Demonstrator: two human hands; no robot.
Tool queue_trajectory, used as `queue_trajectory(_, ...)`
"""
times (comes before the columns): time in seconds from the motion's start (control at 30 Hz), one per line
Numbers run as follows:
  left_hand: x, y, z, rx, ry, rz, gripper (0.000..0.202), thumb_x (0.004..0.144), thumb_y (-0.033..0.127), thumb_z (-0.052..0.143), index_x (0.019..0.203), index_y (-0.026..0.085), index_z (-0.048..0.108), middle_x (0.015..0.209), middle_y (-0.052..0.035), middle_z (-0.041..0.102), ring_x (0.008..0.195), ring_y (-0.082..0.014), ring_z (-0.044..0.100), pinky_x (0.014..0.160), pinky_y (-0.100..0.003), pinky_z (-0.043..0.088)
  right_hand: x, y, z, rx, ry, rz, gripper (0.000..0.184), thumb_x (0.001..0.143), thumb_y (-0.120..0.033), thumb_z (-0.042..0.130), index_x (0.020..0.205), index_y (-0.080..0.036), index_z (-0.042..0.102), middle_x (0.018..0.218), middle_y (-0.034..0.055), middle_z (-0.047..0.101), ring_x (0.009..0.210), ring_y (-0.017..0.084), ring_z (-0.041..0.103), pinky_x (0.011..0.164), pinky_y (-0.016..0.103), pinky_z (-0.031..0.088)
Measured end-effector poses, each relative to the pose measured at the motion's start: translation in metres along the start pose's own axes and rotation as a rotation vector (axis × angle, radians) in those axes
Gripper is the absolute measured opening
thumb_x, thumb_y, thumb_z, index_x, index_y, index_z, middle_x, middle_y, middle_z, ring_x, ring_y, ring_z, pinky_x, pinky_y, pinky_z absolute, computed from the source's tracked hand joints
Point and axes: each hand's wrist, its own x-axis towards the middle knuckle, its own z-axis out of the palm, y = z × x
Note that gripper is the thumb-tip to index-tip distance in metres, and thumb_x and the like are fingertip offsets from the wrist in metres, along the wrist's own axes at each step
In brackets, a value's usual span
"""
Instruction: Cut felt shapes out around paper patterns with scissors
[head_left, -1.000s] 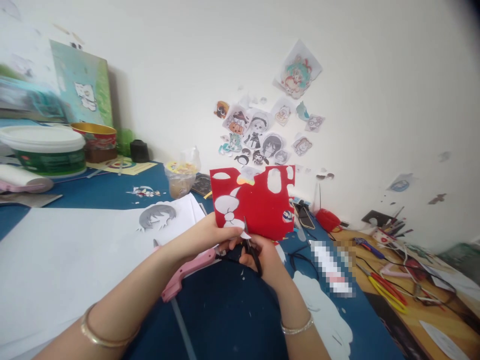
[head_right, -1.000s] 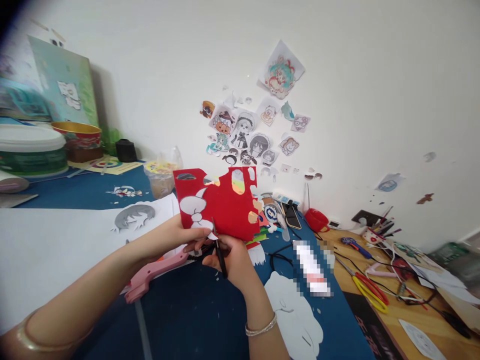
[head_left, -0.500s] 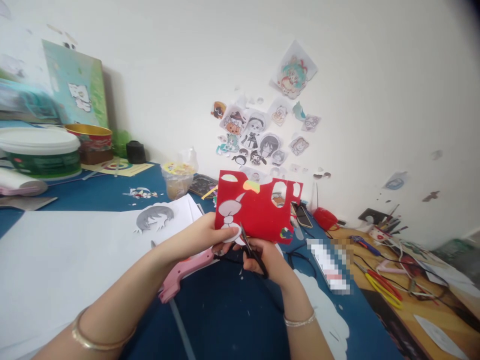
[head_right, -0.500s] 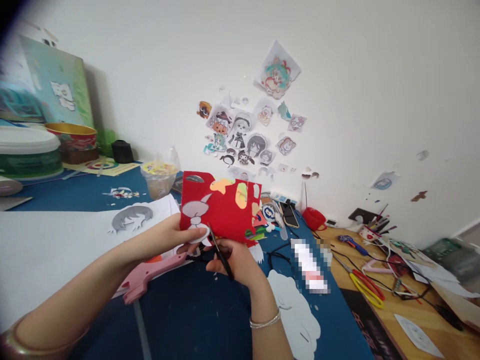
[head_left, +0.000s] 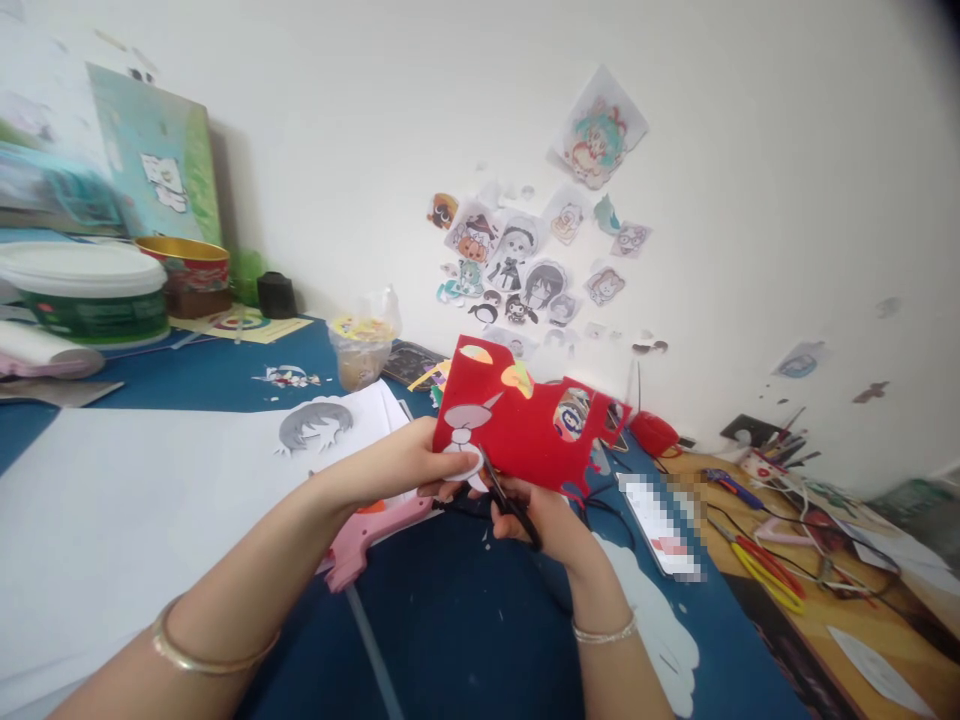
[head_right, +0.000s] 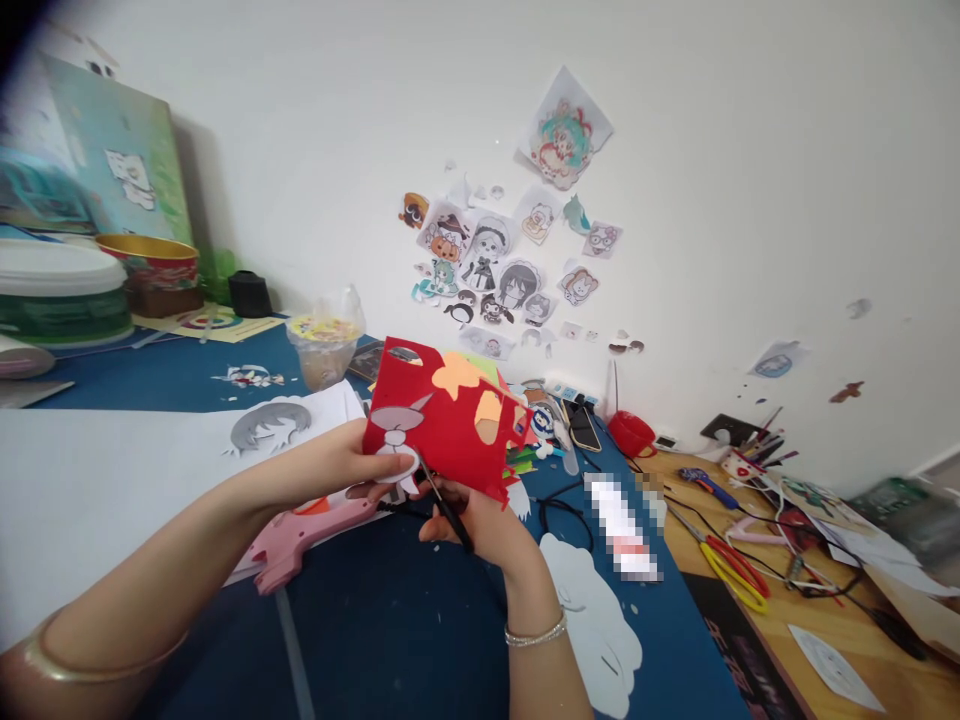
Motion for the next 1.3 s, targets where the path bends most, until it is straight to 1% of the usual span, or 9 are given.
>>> queue_trajectory(0.23,-0.003,0.0,-0.004,0.026,-0.043,-0.039,0.04,0.081,0.043,0.047,0.051,0.017,0.048,0.046,0.0027,0.046,0.046,-0.0092,0.041,0.049,-0.022,0.034,-0.002,-0.006,-0.003,-0.163,-0.002,-0.029,0.054,0.061,-0.065,0.065,0.089,-0.019,0.062,0.072,0.0028,0.061,0.069,0.02,0.059,0.066,0.031,0.05)
queue_trajectory(0.4,-0.003,0.002,-0.003,-0.016,-0.038,-0.044,0.035,0.08,0.038,0.048,0.052,0.017,0.048,0.047,0.0031,0.046,0.045,-0.0088,0.04,0.049,-0.022,0.035,-0.001,0.001,0.001,-0.111,-0.003,-0.02,0.059,0.06,-0.066,0.065,0.095,-0.019,0.059,0.071,0.0019,0.06,0.067,0.02,0.059,0.066,0.033,0.05)
queue_trajectory(0.53,-0.002,0.003,-0.001,-0.028,-0.048,-0.059,0.033,0.079,0.034,0.049,0.051,0.017,0.048,0.046,0.0034,0.046,0.044,-0.0081,0.039,0.048,-0.022,0.033,0.002,0.009,0.006,-0.048,-0.018,-0.077,0.062,0.059,-0.063,0.068,0.099,-0.017,0.055,0.066,0.0004,0.054,0.067,0.02,0.056,0.066,0.034,0.049)
queue_trajectory(0.63,-0.003,0.004,-0.002,-0.047,-0.044,-0.061,0.033,0.079,0.034,0.05,0.05,0.017,0.047,0.046,0.0038,0.045,0.044,-0.008,0.039,0.048,-0.022,0.034,0.004,0.009,0.008,-0.033,-0.011,-0.102,0.062,0.059,-0.063,0.068,0.098,-0.018,0.053,0.066,-0.0007,0.053,0.066,0.019,0.054,0.067,0.032,0.047)
queue_trajectory(0.73,-0.003,0.004,-0.003,-0.043,-0.049,-0.051,0.035,0.08,0.035,0.049,0.049,0.017,0.046,0.045,0.0037,0.045,0.044,-0.0082,0.039,0.049,-0.022,0.035,0.004,0.007,0.009,-0.006,-0.012,-0.093,0.061,0.06,-0.064,0.067,0.097,-0.017,0.053,0.065,-0.0014,0.051,0.064,0.018,0.053,0.062,0.03,0.046)
queue_trajectory(0.97,-0.004,0.002,-0.005,-0.021,-0.06,-0.058,0.033,0.079,0.036,0.05,0.053,0.017,0.048,0.046,0.0034,0.046,0.045,-0.0087,0.039,0.048,-0.022,0.032,0.003,0.005,0.006,-0.096,-0.023,-0.106,0.058,0.064,-0.063,0.064,0.099,-0.018,0.055,0.067,0.0006,0.055,0.065,0.02,0.055,0.066,0.035,0.048)
queue_trajectory(1.1,-0.004,0.003,-0.006,-0.009,-0.054,-0.088,0.027,0.077,0.034,0.051,0.057,0.017,0.05,0.046,0.0039,0.045,0.044,-0.0085,0.038,0.045,-0.022,0.029,0.002,0.001,0.004,-0.192,-0.004,-0.114,0.051,0.067,-0.062,0.063,0.095,-0.02,0.06,0.075,0.0045,0.061,0.07,0.024,0.058,0.069,0.039,0.05)
queue_trajectory(1.2,-0.005,0.005,-0.006,0.017,-0.055,-0.113,0.03,0.076,0.034,0.051,0.052,0.016,0.048,0.044,0.0032,0.046,0.043,-0.0079,0.037,0.043,-0.021,0.027,0.001,-0.001,0.003,-0.156,0.01,-0.084,0.043,0.074,-0.059,0.058,0.096,-0.022,0.06,0.087,0.0067,0.064,0.072,0.024,0.061,0.07,0.041,0.05)
queue_trajectory(1.3,-0.006,0.006,-0.007,0.018,-0.062,-0.119,0.027,0.075,0.033,0.051,0.054,0.016,0.051,0.043,0.0035,0.045,0.042,-0.0077,0.035,0.042,-0.021,0.025,0.0,-0.002,0.004,-0.104,-0.008,-0.037,0.039,0.077,-0.057,0.055,0.095,-0.023,0.061,0.086,0.0061,0.066,0.068,0.023,0.063,0.068,0.04,0.051)
